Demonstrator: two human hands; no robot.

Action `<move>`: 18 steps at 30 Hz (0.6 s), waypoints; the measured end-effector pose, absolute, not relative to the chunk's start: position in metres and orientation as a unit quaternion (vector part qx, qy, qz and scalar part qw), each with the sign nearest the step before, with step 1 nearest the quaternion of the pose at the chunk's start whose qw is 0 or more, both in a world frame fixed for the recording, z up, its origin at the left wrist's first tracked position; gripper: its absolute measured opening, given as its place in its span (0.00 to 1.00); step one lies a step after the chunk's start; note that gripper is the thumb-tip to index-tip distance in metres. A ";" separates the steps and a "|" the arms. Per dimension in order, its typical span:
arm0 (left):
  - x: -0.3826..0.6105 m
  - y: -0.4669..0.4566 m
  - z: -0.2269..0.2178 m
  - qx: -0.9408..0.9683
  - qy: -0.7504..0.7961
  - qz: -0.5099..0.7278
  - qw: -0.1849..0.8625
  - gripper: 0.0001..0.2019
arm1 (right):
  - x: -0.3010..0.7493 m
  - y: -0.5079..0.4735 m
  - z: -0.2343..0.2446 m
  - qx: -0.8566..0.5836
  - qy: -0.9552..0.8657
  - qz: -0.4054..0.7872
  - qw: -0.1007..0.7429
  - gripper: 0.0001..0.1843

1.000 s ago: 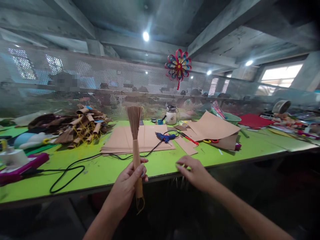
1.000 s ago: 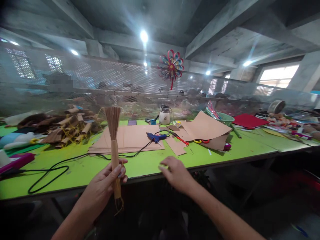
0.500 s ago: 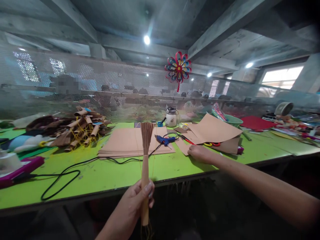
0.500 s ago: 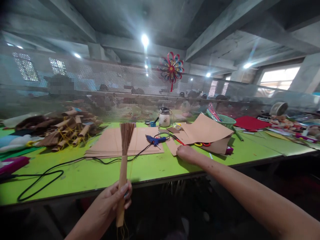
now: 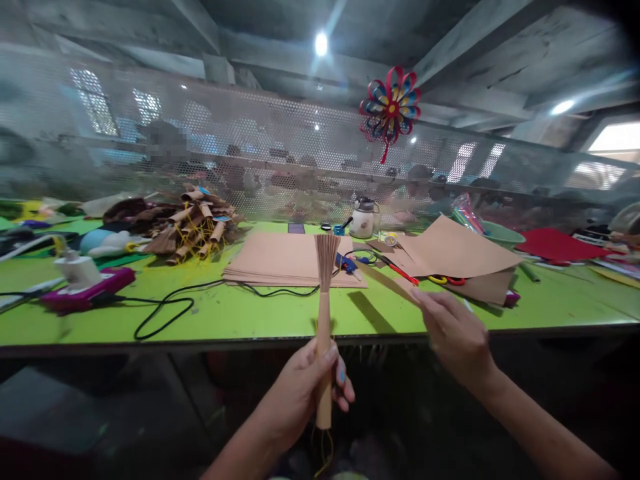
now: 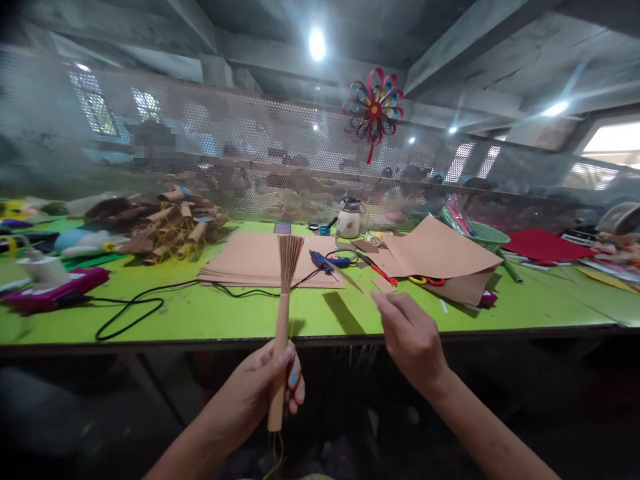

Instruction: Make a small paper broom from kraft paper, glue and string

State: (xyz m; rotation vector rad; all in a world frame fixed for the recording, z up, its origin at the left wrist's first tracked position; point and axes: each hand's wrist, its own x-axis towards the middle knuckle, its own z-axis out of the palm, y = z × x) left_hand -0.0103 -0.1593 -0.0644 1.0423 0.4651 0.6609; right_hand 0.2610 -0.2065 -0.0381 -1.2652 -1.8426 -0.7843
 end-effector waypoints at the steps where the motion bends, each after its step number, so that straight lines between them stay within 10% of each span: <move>1: -0.008 -0.161 -0.064 0.484 0.210 0.312 0.790 0.15 | 0.249 -0.200 -0.038 -0.479 -0.739 -0.295 0.370 0.27; 18: -0.010 -0.155 -0.074 0.404 0.217 0.309 0.833 0.14 | 0.226 -0.116 -0.073 -0.378 -0.834 0.103 0.390 0.18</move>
